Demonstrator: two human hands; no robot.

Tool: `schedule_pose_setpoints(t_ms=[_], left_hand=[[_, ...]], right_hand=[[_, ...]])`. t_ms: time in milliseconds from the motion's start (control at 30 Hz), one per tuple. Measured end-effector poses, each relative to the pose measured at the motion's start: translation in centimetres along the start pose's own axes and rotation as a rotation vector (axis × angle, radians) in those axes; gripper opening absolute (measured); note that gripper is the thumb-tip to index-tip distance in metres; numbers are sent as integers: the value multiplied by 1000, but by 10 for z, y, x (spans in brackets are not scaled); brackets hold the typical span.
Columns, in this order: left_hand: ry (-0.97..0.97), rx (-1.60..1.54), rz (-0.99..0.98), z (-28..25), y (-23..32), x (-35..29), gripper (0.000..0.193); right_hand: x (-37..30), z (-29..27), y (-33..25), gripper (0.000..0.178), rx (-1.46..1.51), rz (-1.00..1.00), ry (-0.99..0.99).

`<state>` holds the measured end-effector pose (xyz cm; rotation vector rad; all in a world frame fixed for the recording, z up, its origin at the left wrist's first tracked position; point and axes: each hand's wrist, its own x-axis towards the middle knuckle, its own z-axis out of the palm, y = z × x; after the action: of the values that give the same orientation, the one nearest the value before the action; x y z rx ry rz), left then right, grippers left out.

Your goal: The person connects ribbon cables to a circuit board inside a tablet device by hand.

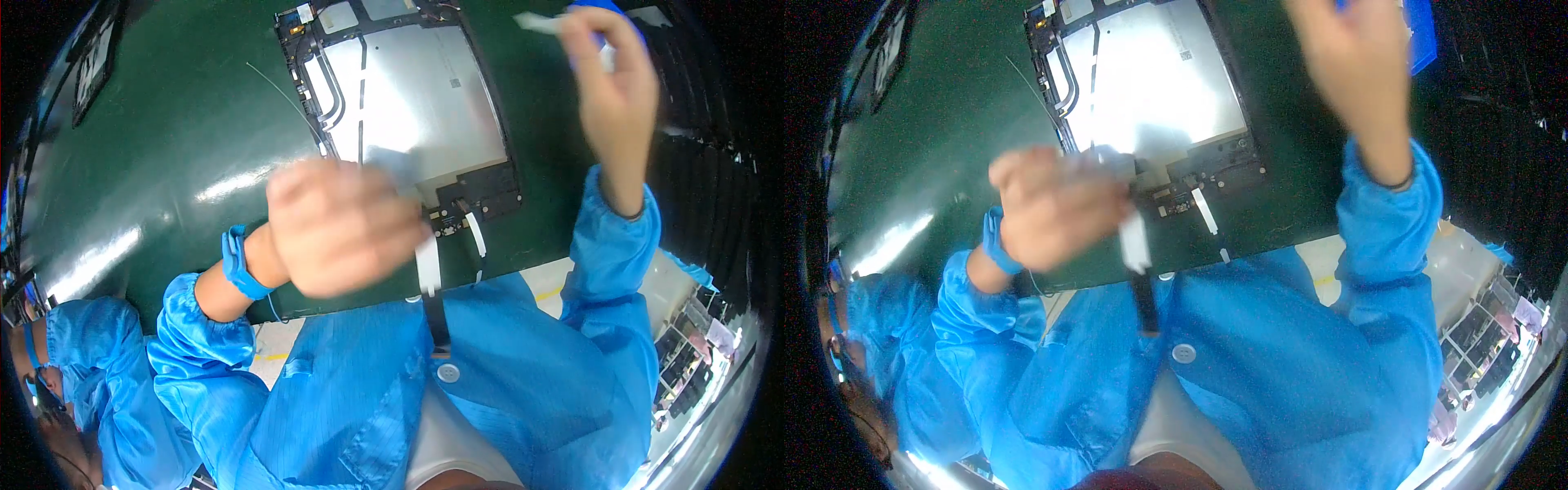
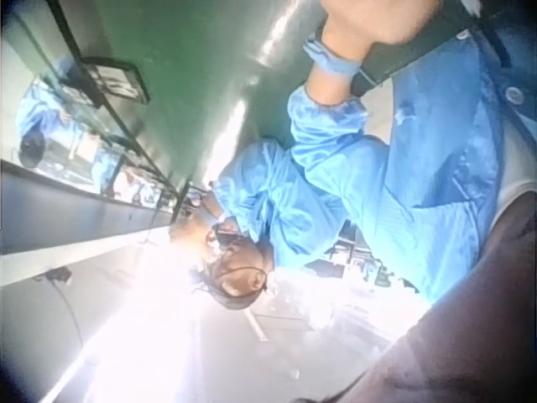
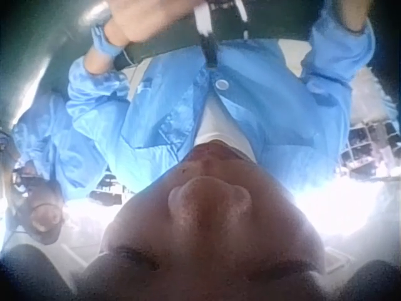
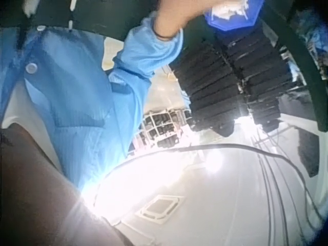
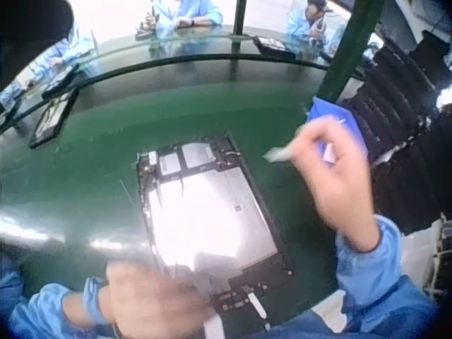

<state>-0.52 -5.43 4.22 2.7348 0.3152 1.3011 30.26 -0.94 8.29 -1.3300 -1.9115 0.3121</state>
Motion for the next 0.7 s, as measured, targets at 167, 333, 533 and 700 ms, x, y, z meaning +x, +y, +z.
schedule_pose_setpoints(t_ms=[167, 333, 533, 700], left_hand=[[144, -85, -634, 17, -23, 6, 15], [93, 20, -765, 24, -30, 4, 14], [39, 128, -730, 27, -29, 7, 14], [15, 111, -774, 22, -35, 4, 14]], right_hand=[[7, -53, 51, 26, -261, 114, 358], [5, -68, 67, 30, -970, 229, 188], [-1, -36, 29, 29, -784, -269, 299], [-26, 33, -38, 41, -239, -573, -414]])
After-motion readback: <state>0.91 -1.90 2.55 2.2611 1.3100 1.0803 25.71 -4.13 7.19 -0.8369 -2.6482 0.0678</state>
